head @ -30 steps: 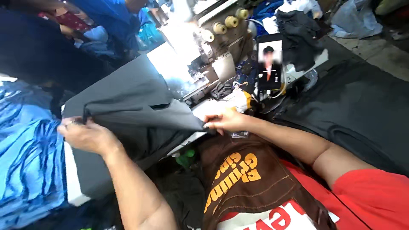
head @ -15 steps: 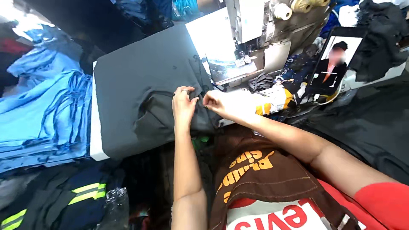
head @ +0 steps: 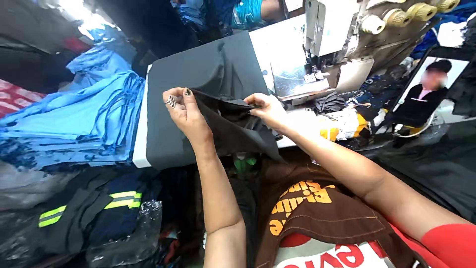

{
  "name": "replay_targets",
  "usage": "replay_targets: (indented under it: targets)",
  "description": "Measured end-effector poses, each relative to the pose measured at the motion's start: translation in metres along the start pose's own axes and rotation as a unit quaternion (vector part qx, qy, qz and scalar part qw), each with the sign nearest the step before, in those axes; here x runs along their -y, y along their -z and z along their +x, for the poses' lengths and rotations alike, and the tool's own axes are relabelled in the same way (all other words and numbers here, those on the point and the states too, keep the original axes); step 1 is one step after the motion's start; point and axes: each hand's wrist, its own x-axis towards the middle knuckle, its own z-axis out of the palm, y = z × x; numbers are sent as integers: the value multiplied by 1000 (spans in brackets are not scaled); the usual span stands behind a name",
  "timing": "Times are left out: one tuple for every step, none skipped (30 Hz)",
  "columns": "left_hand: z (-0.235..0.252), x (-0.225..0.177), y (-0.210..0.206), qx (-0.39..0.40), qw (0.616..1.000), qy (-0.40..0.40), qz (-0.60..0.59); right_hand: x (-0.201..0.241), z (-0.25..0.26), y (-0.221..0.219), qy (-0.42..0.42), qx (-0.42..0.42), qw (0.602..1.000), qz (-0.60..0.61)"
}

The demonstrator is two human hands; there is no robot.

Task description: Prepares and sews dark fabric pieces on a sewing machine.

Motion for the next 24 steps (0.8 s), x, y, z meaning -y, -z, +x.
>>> replay_targets:
  targets:
    - [0,-3,1,-13,1000,2,12,12,-4,6,-33,17,993,115]
    - [-2,-5,1,-18,1000,0,15,24,-8,14,-78,35,973,215]
    - [-3,-7,0,-15,1000,-7,15,33,-11,22,-116,45,950,286]
    - [-6,-8,-3,-4,1000,-15,12,39,-15,31,-139,50,933,327]
    - [-8,-11,-6,8,1000,-23,7,45,-19,41,-146,48,930,333]
    - [-11,-13,-10,20,999,-33,2,50,-22,51,-142,49,941,304]
    - [-14,-15,-14,29,999,-44,-4,54,-27,60,-129,61,958,249]
    - [-16,-18,-17,36,998,-55,-6,58,-30,70,-113,87,973,179]
    - [-18,-22,-19,46,997,-64,-7,61,-34,77,-99,108,983,111]
    - [-20,-26,-19,62,996,-69,-2,63,-36,82,-86,119,988,55]
    - [-22,-33,-19,88,994,-67,19,64,-37,83,-65,107,992,-3]
    - [-22,-39,-18,116,990,-68,37,63,-37,82,-30,83,993,-73]
    - [-19,-43,-20,140,986,-68,55,63,-36,83,7,57,987,-147]
    - [-15,-46,-22,155,983,-70,64,64,-34,81,35,20,977,-208]
    - [-10,-47,-25,160,983,-75,53,67,-34,77,56,-39,963,-262]
    - [-5,-47,-29,155,984,-83,33,70,-33,71,78,-117,939,-315]
    - [-3,-46,-32,144,986,-85,8,70,-32,66,106,-194,907,-358]
    - [-4,-44,-36,127,988,-82,-16,67,-30,63,141,-255,875,-386]
    - [-8,-44,-40,109,991,-69,-34,64,-30,62,175,-282,858,-391]
    - [-14,-45,-45,91,994,-43,-47,60,-31,64,198,-276,866,-366]
    - [-22,-46,-49,69,996,-8,-58,56,-35,66,202,-245,901,-297]
    - [-29,-46,-52,46,997,31,-62,53,-40,69,169,-193,951,-175]
    - [-36,-43,-55,25,996,67,-58,48,-47,71,107,-143,983,-31]
    - [-42,-37,-56,13,995,83,-46,45,-55,73,8,-108,990,92]
